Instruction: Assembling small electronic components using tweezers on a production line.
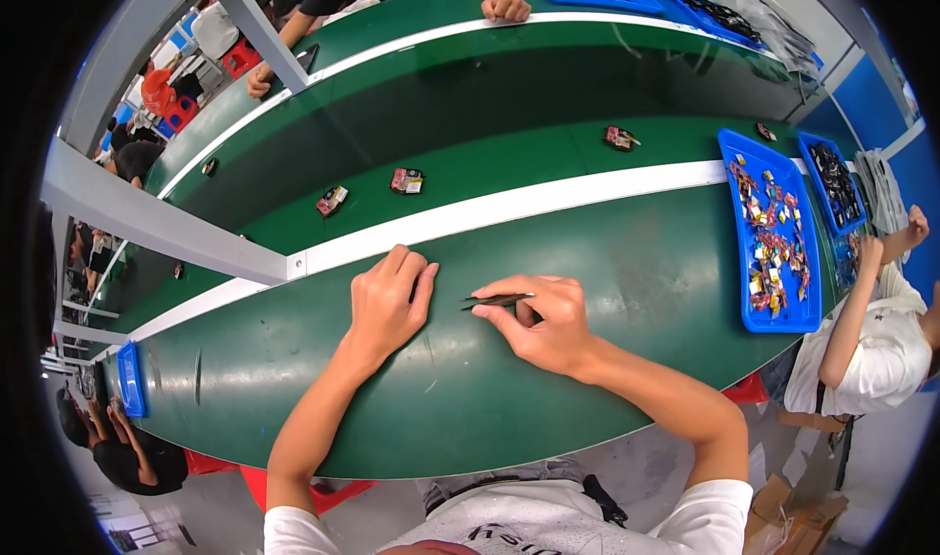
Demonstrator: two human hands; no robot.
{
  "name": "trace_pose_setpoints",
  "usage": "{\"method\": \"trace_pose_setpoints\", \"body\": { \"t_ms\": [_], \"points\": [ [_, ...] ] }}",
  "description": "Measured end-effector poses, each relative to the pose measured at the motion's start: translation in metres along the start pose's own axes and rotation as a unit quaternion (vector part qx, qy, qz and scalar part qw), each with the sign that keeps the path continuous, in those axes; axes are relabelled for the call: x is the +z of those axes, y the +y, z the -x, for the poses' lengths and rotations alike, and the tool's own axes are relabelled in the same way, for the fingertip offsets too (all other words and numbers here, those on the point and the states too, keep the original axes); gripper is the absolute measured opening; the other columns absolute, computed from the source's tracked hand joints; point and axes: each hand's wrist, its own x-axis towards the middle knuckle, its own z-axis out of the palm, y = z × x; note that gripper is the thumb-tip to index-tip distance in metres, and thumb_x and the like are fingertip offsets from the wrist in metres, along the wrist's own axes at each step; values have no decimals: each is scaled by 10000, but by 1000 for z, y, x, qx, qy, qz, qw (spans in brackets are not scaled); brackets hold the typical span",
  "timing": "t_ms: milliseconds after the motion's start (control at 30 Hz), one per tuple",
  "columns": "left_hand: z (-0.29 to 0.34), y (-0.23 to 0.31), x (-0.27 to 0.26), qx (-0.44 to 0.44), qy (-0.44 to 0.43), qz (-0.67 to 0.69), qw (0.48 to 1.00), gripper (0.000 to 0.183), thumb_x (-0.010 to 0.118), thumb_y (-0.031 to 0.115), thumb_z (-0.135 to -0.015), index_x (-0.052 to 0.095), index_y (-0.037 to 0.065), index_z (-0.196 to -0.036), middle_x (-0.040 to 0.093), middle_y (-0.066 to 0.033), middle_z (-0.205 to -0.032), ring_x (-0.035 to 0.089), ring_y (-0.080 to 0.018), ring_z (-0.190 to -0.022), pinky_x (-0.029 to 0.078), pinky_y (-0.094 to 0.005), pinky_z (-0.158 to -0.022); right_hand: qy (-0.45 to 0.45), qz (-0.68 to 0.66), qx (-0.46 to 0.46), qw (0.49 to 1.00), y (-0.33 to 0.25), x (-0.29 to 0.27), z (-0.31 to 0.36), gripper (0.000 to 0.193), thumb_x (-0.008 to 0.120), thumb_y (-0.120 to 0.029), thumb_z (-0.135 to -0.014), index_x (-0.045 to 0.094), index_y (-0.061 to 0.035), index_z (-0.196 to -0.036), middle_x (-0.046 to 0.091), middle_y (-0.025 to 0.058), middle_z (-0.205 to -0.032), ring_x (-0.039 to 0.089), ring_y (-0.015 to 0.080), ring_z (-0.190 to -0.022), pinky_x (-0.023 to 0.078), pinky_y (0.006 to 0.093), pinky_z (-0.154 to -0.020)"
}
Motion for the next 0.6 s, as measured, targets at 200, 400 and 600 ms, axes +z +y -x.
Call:
{"method": "trace_pose_setpoints", "body": {
  "t_ms": [200,400,600],
  "points": [
    [-1,0,0,21,-2,-6,1000,139,736,26,-851,603,33,-811,565,-88,-755,599,-275,-577,428,-386,-493,-6,-2,10,1000,1,-1,0,171,855,-28,-767,767,-69,-908,660,5,-622,438,60,-392,329,241,-409],
    [-1,0,0,25,-13,-20,999,150,709,56,-872,576,38,-806,545,-94,-764,619,-263,-619,453,-382,-491,-12,3,3,1000,3,-1,0,172,858,-45,-769,769,-77,-913,641,0,-600,433,59,-393,324,241,-414],
    [-1,0,1,22,-2,-6,1000,143,734,32,-855,598,33,-811,558,-84,-752,595,-269,-572,421,-381,-486,-17,7,14,1000,2,-3,0,175,856,-37,-771,769,-70,-919,631,-2,-590,431,54,-395,321,236,-415]
  ]
}}
